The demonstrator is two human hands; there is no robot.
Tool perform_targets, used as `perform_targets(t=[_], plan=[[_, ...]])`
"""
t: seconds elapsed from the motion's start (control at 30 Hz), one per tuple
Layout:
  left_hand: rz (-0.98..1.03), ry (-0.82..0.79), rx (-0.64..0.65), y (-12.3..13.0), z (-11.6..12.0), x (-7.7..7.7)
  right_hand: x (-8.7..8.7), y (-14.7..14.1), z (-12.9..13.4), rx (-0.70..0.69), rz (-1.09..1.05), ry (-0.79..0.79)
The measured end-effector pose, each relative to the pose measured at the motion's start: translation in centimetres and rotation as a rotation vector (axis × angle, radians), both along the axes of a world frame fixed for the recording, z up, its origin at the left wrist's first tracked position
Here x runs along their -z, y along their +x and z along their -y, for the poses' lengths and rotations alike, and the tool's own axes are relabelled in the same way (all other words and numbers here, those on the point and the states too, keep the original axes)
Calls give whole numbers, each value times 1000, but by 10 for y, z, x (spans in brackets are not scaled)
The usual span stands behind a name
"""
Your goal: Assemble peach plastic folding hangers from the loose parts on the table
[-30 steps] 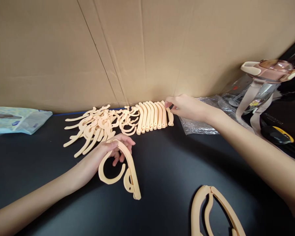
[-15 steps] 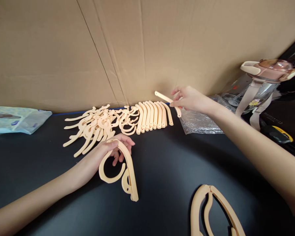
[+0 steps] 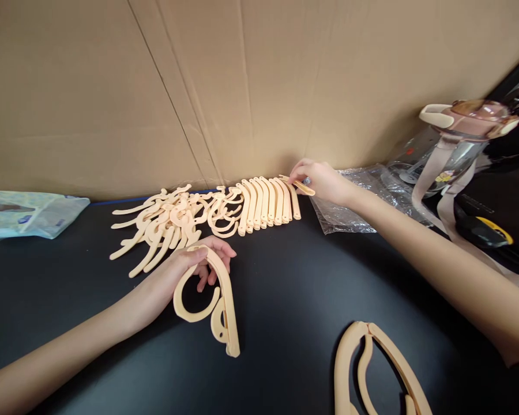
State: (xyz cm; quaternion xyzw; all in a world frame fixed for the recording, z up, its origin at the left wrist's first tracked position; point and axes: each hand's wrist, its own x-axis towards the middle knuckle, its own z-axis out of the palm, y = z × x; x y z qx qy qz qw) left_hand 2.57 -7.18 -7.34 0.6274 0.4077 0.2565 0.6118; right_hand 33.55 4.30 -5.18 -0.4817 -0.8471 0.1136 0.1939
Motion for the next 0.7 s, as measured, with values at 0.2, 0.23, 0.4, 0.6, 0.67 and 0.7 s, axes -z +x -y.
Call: perform_targets(t=[0.2,0.23,0.4,0.6,0.67,0.7], plan=[[-16,16,-17,2,2,-3,-7,-4,7,-71,94,-112],[-18,15,-16,2,2,-4,-9,-6,9,-79,83,-137],[-11,8,-17,1,1,-3,-14,-10,15,-36,78,-144],[-13,17,-29,1,2,-4,-13,-10,16,57,129,-149],[-27,-2,-36,2,1,-6,-15,-12,18,104,142,-130],[-38,-19,-36,2,1,-8,-17,-14,20,133,145,-101]])
